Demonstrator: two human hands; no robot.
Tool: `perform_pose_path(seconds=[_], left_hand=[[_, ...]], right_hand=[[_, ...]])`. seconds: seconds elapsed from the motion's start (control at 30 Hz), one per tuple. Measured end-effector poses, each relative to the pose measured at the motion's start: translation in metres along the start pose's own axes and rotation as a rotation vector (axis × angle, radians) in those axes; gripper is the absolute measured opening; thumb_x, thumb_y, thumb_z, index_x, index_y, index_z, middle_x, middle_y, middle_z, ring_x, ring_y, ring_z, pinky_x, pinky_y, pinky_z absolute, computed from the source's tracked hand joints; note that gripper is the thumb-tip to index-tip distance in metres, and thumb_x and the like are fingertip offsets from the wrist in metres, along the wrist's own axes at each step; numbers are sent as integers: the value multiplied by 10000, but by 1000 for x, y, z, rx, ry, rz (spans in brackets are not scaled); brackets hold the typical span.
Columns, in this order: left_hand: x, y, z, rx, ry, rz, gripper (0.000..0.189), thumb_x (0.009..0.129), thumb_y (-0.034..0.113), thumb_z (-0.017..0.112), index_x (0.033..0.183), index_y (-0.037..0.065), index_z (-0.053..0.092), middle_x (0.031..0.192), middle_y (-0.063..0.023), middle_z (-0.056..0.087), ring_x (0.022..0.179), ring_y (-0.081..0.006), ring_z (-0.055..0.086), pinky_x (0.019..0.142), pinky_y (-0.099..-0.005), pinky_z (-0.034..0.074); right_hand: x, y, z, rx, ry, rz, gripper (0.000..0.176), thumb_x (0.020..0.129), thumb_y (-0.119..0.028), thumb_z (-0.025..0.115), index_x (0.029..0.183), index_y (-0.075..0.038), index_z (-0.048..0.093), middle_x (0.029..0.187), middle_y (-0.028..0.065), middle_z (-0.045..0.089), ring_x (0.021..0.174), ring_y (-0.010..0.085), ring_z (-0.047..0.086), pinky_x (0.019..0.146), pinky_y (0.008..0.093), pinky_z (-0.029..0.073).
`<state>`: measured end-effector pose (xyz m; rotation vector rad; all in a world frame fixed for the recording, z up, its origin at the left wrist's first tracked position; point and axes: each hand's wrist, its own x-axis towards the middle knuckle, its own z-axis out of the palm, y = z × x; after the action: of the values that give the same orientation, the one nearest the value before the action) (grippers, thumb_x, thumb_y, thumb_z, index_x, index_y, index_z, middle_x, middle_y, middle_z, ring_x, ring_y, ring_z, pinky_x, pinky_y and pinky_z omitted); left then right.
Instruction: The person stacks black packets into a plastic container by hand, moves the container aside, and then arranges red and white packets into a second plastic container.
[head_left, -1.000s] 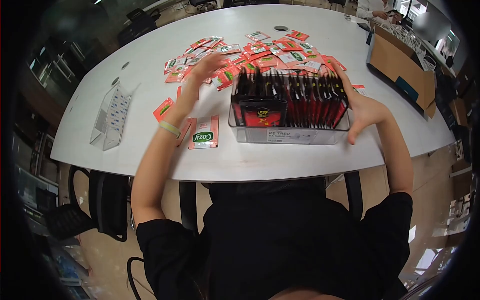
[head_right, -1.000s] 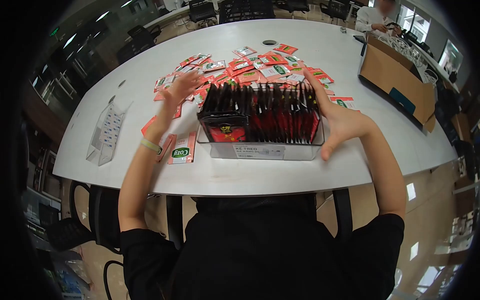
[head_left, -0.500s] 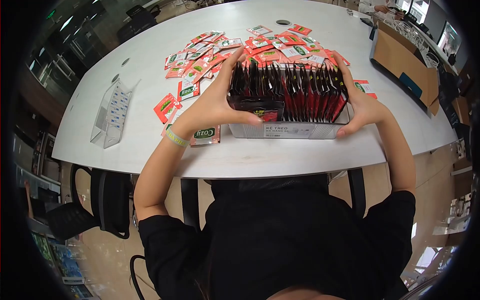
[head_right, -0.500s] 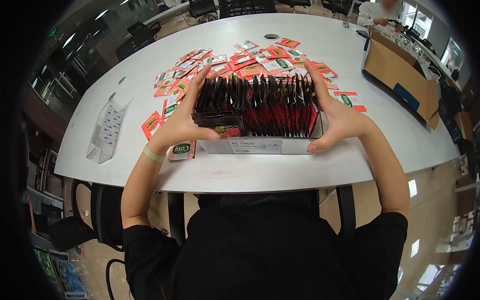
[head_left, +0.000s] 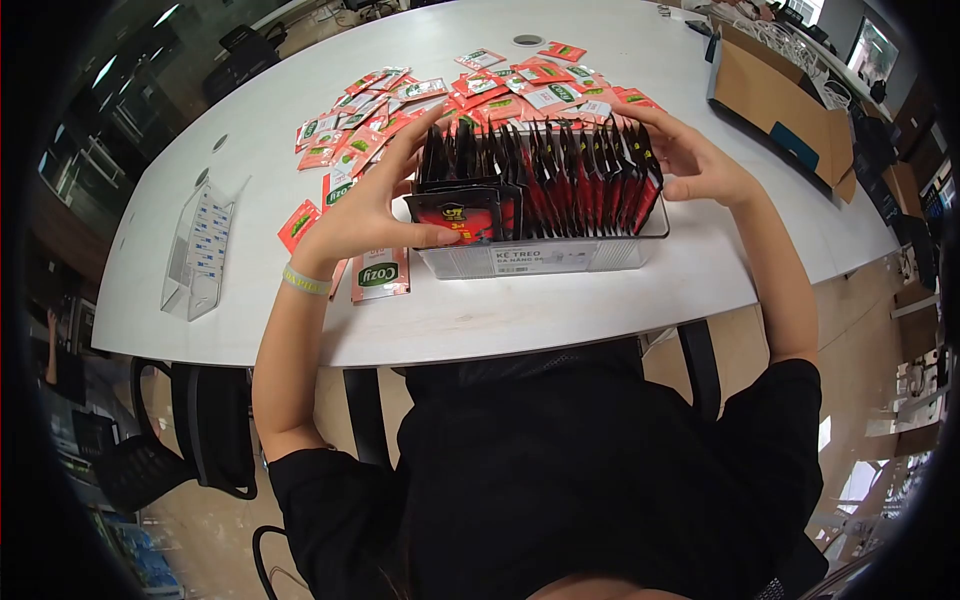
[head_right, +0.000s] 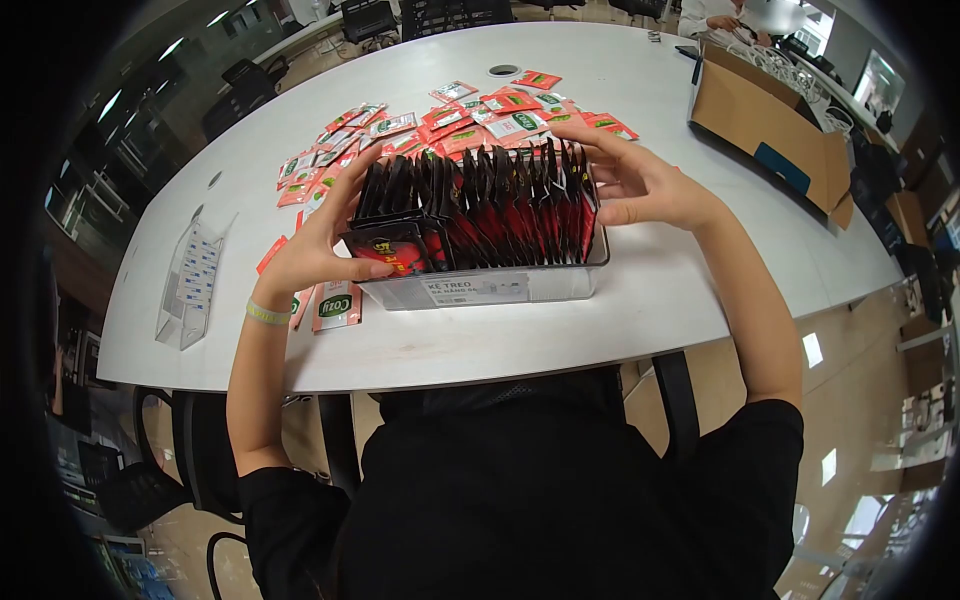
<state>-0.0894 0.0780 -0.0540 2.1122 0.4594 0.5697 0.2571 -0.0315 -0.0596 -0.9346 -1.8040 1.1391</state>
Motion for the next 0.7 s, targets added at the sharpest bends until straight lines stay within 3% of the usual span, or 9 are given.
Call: perform_pose_path(seconds=[0.07,0.13,0.17,0.23,0.33,0.5,0.57,0.63,0.7], left_hand=[[0,-6,0,78,32,42,1147,553,248,851,1445,139,139,1431,-186,264,1321,-342,286,1036,-422,310],[1,-8,1,76,41,42,1159,550,248,854,1447,139,128,1433,-196,256,1322,-342,284,1029,-423,319],[1,-8,2,73,47,41,1171,547,249,857,1448,139,117,1435,-205,248,1322,-343,283,1021,-423,329],[1,-8,3,70,45,47,1168,551,251,856,1448,136,117,1437,-201,246,1321,-343,285,1015,-423,337],[1,-8,3,51,42,45,1170,551,245,858,1447,131,116,1443,-189,243,1317,-343,293,1007,-420,347],[2,-7,5,87,26,68,1120,599,295,829,1447,119,119,1445,-166,255,1309,-330,309,1018,-414,332],[4,-12,7,-27,65,143,944,679,440,737,1426,138,245,1446,-167,256,1304,-323,320,1028,-439,310],[5,-12,6,172,130,243,832,699,501,681,1377,148,351,1436,-157,287,1298,-320,330,1035,-452,293],[7,-5,5,374,186,339,750,719,563,625,1327,158,456,1426,-147,318,1292,-316,340,1041,-465,276]], right_hand=[[0,-1,-3,22,-8,-15,840,707,-248,758,1396,-93,302,1330,131,413,1171,221,466,981,366,401],[-2,1,-8,-152,92,-89,538,786,-119,676,1279,-63,468,1234,126,514,1100,204,523,935,338,441],[-2,3,-12,-152,90,-88,538,786,-119,676,1279,-63,468,1234,126,514,1100,204,523,935,338,441],[-1,6,-18,-150,147,-133,261,835,-63,607,1093,-39,573,1185,133,551,1080,196,537,921,330,446],[4,12,-22,-245,178,-197,132,883,-96,551,1004,-41,548,1174,141,552,1077,199,541,921,325,440],[7,-1,-22,267,324,-436,160,952,-195,448,1044,-74,498,1142,151,559,1055,232,552,926,390,440],[-4,-4,-34,572,405,-517,161,943,-205,465,1041,-84,505,1156,170,542,1072,247,543,934,415,442],[-5,-4,-35,592,535,-529,160,943,-203,465,1041,-84,509,1116,154,547,929,200,561,835,348,472],[-5,-9,-34,663,270,-539,169,947,-205,455,1038,-75,514,1035,111,563,726,126,495,656,255,439]])
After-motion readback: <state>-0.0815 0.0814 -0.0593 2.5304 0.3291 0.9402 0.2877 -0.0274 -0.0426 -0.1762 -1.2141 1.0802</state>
